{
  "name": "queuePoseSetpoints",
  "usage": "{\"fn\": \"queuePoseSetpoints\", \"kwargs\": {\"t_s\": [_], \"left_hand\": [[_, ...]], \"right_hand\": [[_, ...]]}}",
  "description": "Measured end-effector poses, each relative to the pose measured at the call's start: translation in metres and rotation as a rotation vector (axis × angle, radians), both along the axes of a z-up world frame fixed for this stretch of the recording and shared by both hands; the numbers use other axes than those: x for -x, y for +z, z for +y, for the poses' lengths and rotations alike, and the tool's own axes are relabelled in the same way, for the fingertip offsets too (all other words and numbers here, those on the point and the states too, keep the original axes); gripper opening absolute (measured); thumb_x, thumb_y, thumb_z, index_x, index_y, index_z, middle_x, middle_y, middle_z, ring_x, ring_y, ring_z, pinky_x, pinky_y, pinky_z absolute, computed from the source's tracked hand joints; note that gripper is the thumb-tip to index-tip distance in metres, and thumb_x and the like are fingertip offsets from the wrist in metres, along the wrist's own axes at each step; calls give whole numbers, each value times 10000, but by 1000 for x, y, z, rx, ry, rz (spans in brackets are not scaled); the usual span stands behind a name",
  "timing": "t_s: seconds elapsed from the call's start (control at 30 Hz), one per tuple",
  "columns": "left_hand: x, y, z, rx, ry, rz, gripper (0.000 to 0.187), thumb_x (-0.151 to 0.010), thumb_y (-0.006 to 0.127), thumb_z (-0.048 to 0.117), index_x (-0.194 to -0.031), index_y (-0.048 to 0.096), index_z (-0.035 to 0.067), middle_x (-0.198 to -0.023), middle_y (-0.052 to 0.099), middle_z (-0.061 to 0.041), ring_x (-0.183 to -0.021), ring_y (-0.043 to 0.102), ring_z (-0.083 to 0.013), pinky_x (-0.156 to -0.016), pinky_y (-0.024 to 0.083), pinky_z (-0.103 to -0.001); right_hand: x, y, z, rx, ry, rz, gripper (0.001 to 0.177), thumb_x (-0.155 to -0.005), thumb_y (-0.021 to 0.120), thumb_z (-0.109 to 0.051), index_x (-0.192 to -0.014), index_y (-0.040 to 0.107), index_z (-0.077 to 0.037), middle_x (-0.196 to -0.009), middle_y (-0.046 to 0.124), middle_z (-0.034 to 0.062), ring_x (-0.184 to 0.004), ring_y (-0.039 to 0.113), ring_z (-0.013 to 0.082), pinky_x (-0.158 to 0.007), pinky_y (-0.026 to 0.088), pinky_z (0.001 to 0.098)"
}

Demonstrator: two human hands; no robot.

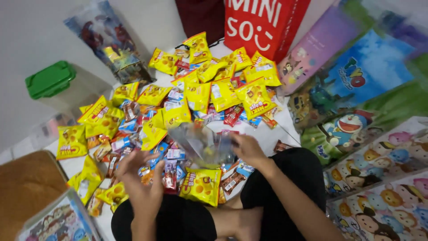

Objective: The person sorts and packs small snack packages into larger plastic bags by hand, filling each bag with multiple snack packages, then placing the filled bags on the floor.

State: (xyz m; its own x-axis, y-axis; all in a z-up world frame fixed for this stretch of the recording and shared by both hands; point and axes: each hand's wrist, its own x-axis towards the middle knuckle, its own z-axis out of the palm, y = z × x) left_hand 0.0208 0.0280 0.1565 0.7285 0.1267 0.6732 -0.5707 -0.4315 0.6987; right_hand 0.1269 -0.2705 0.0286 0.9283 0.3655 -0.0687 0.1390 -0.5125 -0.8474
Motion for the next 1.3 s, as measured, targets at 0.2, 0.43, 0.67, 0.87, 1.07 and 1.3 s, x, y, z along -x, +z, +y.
{"fn": "queuePoseSetpoints", "kwargs": {"t_s": [0.2, 0.43, 0.67, 0.87, 1.07, 1.3], "left_hand": [[37, -99, 60, 82, 241, 171, 607, -916, 697, -54, -1409, 348, 8, -1296, 528, -251, -967, 662, -297, -928, 533, -368], [65, -180, 78, 125, 616, 403, 607, -911, 708, -33, -1441, 418, -87, -1247, 601, -214, -858, 644, -271, -737, 457, -312], [55, -169, 66, 9, 689, 504, 606, -909, 750, -17, -1456, 497, -76, -1252, 644, -170, -884, 665, -274, -778, 453, -345], [58, -154, 60, -21, 632, 439, 502, -986, 698, 68, -1398, 448, -71, -1196, 634, -226, -818, 640, -315, -772, 472, -368], [58, -137, 62, -105, 652, 624, 521, -971, 699, 118, -1416, 475, -38, -1191, 661, -137, -940, 686, -254, -728, 495, -344], [65, -149, 67, -54, 632, 471, 409, -994, 656, 132, -1346, 503, -9, -1160, 665, -100, -938, 676, -210, -854, 524, -309]], "right_hand": [[-50, -19, -96, 228, -602, -210, 446, -1007, 546, -538, -905, 615, -110, -728, 698, 148, -678, 670, 335, -609, 412, 476], [-33, -12, -225, 131, -927, -588, 328, -1140, 600, -339, -1058, 614, -22, -886, 660, 146, -774, 573, 273, -710, 416, 435], [-12, -92, -292, 490, -1311, -366, 529, -1079, 689, -466, -1348, 482, -60, -976, 688, 224, -785, 651, 490, -596, 478, 583], [40, 72, -136, 333, -1136, -1301, 208, -1087, 554, -64, -1089, 354, -8, -1022, 297, 118, -905, 318, 294, -863, 322, 453], [-46, -103, -113, 1188, -246, 537, 983, -888, 775, -258, -1642, 146, -237, -1558, 378, 156, -1198, 631, 314, -857, 581, 406], [-67, -208, -128, 1248, -229, 558, 512, -972, 477, -153, -1477, 554, -178, -1535, 547, 91, -1417, 512, 341, -984, 435, 757]]}}
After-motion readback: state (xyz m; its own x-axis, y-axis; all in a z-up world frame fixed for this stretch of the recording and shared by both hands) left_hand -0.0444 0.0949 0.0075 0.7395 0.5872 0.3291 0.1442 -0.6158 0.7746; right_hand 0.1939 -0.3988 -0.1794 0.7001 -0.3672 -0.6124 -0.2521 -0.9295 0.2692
